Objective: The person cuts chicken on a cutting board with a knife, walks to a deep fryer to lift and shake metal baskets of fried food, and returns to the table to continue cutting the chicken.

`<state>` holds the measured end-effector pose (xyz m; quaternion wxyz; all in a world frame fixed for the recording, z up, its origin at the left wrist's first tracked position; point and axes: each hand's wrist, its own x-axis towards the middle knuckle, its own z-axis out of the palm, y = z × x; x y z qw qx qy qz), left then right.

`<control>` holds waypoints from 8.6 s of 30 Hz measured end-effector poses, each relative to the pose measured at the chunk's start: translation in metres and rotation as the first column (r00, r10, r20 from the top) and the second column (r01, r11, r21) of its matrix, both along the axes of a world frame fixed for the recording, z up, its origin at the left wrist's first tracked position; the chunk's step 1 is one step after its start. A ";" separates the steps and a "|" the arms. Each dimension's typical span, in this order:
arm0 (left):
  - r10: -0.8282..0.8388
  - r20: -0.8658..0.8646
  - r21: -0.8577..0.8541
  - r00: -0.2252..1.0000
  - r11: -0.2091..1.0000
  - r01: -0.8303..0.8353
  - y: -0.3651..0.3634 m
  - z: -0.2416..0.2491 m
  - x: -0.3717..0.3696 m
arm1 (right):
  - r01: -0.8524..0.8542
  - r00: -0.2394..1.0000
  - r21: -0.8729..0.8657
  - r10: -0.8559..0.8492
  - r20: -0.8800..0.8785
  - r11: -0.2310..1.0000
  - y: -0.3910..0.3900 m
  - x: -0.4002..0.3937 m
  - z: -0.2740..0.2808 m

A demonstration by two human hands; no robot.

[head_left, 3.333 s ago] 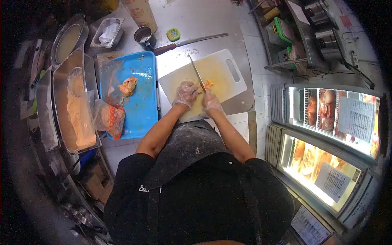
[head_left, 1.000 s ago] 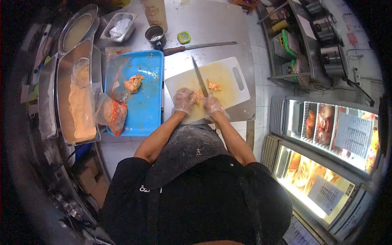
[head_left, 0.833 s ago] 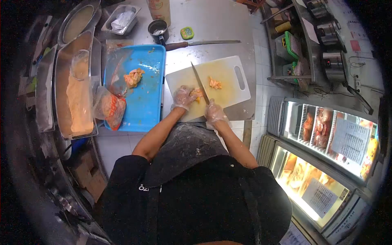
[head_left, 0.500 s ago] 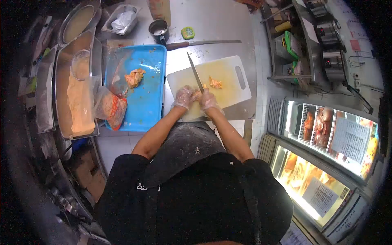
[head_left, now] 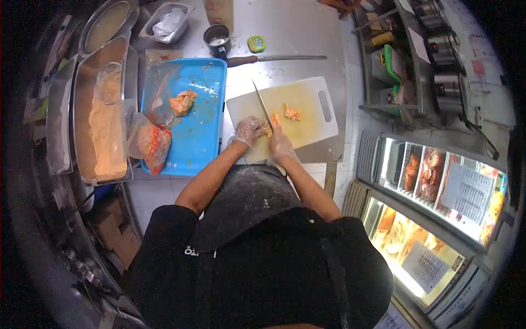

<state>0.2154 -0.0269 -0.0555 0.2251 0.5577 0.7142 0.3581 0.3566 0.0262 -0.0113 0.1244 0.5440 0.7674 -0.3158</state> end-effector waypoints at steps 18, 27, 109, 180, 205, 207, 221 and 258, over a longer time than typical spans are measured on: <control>-0.048 -0.032 0.112 0.998 0.992 0.051 -0.003 0.003 -0.006 | 0.018 0.999 -0.092 -0.022 -0.038 0.996 -0.009 0.001 0.002; -0.035 -0.144 -0.092 0.989 0.996 0.022 -0.004 0.000 -0.005 | -0.035 0.987 -0.125 0.054 0.150 0.992 -0.015 0.032 0.010; 0.017 -0.086 -0.114 0.996 0.993 -0.027 -0.019 0.007 -0.001 | -0.126 0.991 0.012 0.125 0.035 0.992 -0.024 -0.005 0.002; 0.098 -0.028 0.103 0.995 0.990 -0.095 0.014 0.030 0.028 | -0.044 0.999 -0.037 0.043 -0.023 0.998 -0.001 0.040 0.009; 0.051 -0.094 -0.081 0.994 0.995 -0.059 0.016 0.025 0.031 | -0.069 0.994 -0.047 0.065 -0.091 0.996 0.002 0.044 0.004; 0.026 -0.062 -0.021 0.998 0.999 -0.027 0.011 0.028 0.025 | -0.029 0.997 -0.069 0.024 -0.068 0.997 0.019 0.019 0.022; 0.182 -0.196 0.077 0.964 0.982 -0.170 0.035 -0.006 0.064 | -0.319 0.947 0.091 0.320 0.013 0.943 0.047 0.089 -0.058; 0.440 0.883 -0.464 -0.161 0.870 -0.167 0.016 0.042 0.007 | 0.076 0.943 0.081 -0.045 -0.331 0.994 0.032 0.094 -0.021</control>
